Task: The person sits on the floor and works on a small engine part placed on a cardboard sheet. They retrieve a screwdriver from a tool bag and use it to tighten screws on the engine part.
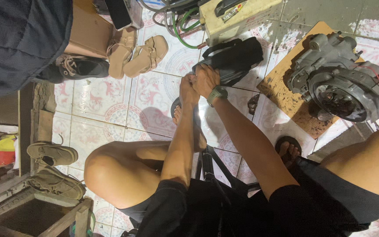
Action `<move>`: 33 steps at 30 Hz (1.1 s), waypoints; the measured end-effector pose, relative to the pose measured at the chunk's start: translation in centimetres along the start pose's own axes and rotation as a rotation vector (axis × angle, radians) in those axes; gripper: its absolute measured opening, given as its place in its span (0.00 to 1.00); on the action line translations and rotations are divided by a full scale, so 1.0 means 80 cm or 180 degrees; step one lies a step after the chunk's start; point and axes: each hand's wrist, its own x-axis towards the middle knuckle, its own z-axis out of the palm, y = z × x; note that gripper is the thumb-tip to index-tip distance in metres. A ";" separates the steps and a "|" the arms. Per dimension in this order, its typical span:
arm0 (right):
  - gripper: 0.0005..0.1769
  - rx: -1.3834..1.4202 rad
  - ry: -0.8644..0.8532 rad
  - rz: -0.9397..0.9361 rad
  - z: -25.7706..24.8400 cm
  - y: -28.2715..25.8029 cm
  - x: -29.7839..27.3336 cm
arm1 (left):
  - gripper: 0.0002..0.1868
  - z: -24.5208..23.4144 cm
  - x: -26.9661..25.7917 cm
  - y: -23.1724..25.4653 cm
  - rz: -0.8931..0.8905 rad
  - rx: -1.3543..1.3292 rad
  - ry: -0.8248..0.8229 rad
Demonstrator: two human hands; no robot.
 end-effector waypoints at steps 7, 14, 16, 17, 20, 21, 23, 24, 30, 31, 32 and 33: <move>0.06 0.0181 0.0117 0.0267 0.013 0.006 -0.005 | 0.13 -0.014 0.002 0.029 -0.0044 0.0911 -0.0103; 0.07 -0.1027 0.0846 0.0211 0.100 0.104 0.009 | 0.07 -0.014 0.000 0.027 0.0036 0.1424 -0.0245; 0.10 -0.1468 0.1612 -0.0047 0.087 0.145 0.016 | 0.06 -0.016 -0.002 0.033 0.0061 0.1281 -0.0278; 0.09 -0.0678 0.0796 0.0424 0.032 0.143 0.017 | 0.06 -0.016 -0.004 0.034 0.0045 0.1303 -0.0300; 0.08 0.0284 0.0262 0.0882 -0.049 0.163 0.017 | 0.05 -0.007 0.001 0.020 0.0187 0.1160 -0.0080; 0.10 0.0451 0.0528 0.0899 -0.061 0.174 0.014 | 0.05 -0.002 0.004 0.012 0.0337 0.0994 0.0144; 0.07 -0.0012 0.0788 0.0951 -0.042 0.227 0.023 | 0.06 0.001 0.003 0.005 0.0395 0.1021 0.0149; 0.08 -0.0489 0.1048 0.0981 -0.032 0.254 0.030 | 0.08 0.002 0.005 0.003 0.0455 0.1030 0.0167; 0.24 0.0674 0.0051 0.1771 -0.033 0.338 0.034 | 0.16 0.007 0.007 -0.008 0.0458 0.1370 0.0106; 0.24 0.0700 0.0059 0.1773 -0.039 0.331 0.036 | 0.16 0.003 0.005 -0.002 0.0467 0.1395 0.0113; 0.23 0.0700 -0.0165 0.2016 -0.046 0.325 0.036 | 0.11 0.002 0.002 0.006 0.0405 0.1268 0.0035; 0.24 0.0700 -0.0392 0.2256 -0.054 0.320 0.035 | 0.09 0.000 -0.001 0.013 0.0344 0.1142 -0.0044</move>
